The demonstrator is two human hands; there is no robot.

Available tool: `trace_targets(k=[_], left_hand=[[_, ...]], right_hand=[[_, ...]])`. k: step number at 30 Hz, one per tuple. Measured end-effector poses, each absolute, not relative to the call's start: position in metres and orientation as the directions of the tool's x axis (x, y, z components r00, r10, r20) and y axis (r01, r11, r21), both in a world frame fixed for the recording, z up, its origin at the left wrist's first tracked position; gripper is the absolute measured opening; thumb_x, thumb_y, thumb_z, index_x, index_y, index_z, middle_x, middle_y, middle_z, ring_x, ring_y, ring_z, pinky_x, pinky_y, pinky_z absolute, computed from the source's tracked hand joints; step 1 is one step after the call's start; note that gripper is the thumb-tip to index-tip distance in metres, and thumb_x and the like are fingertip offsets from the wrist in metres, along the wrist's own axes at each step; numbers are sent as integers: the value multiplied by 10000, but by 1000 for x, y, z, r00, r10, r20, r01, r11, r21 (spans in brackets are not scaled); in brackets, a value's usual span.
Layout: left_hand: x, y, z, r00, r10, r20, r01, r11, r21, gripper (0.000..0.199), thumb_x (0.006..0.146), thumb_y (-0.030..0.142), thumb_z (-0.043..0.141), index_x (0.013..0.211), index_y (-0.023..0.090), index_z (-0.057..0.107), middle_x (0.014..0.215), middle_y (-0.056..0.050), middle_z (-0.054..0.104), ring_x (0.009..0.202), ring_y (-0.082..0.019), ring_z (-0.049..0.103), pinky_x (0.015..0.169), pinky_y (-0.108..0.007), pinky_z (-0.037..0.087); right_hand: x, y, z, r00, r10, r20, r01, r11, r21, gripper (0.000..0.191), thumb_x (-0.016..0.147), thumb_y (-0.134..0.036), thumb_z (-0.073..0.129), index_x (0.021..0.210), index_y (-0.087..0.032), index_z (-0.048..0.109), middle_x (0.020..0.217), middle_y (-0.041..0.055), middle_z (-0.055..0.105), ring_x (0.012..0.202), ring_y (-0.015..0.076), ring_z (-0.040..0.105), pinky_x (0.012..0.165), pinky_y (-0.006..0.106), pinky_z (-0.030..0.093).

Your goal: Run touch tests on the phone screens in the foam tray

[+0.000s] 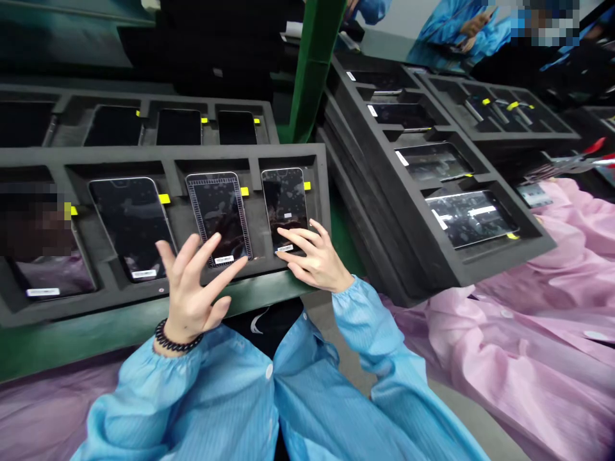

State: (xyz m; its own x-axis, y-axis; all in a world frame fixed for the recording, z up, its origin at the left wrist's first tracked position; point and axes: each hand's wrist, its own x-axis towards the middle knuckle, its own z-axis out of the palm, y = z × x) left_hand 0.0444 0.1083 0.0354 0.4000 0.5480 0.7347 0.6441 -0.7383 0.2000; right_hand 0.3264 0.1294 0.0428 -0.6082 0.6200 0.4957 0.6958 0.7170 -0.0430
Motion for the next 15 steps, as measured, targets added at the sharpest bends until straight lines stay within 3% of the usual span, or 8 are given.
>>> trace_targets(k=[6, 11, 15], left_hand=[[12, 83, 13, 253, 650, 717, 765, -587, 263, 522, 1008, 473, 276, 1462, 396, 523, 1661, -4, 342, 1524, -347, 307, 1285, -681, 68], [6, 76, 5, 189, 713, 675, 789, -520, 328, 505, 1002, 414, 313, 1476, 445, 485, 1661, 25, 337, 1523, -367, 308, 1274, -720, 74], [8, 77, 1, 172, 758, 629, 780, -495, 383, 484, 990, 381, 381, 1443, 405, 550, 1659, 5, 341, 1519, -411, 310, 1279, -716, 74]], right_hand=[[322, 138, 44, -392, 742, 544, 855, 512, -82, 370, 1018, -327, 471, 1313, -265, 685, 1534, 87, 535, 1353, 262, 498, 1240, 532, 266], [321, 137, 47, -249, 787, 564, 913, 385, -135, 402, 1031, -340, 421, 1354, -302, 656, 1546, 48, 508, 1344, 270, 495, 1248, 522, 263], [318, 136, 50, -273, 801, 532, 914, 388, -115, 404, 1041, -355, 423, 1381, -294, 633, 1583, 79, 451, 1394, 278, 451, 1257, 533, 231]])
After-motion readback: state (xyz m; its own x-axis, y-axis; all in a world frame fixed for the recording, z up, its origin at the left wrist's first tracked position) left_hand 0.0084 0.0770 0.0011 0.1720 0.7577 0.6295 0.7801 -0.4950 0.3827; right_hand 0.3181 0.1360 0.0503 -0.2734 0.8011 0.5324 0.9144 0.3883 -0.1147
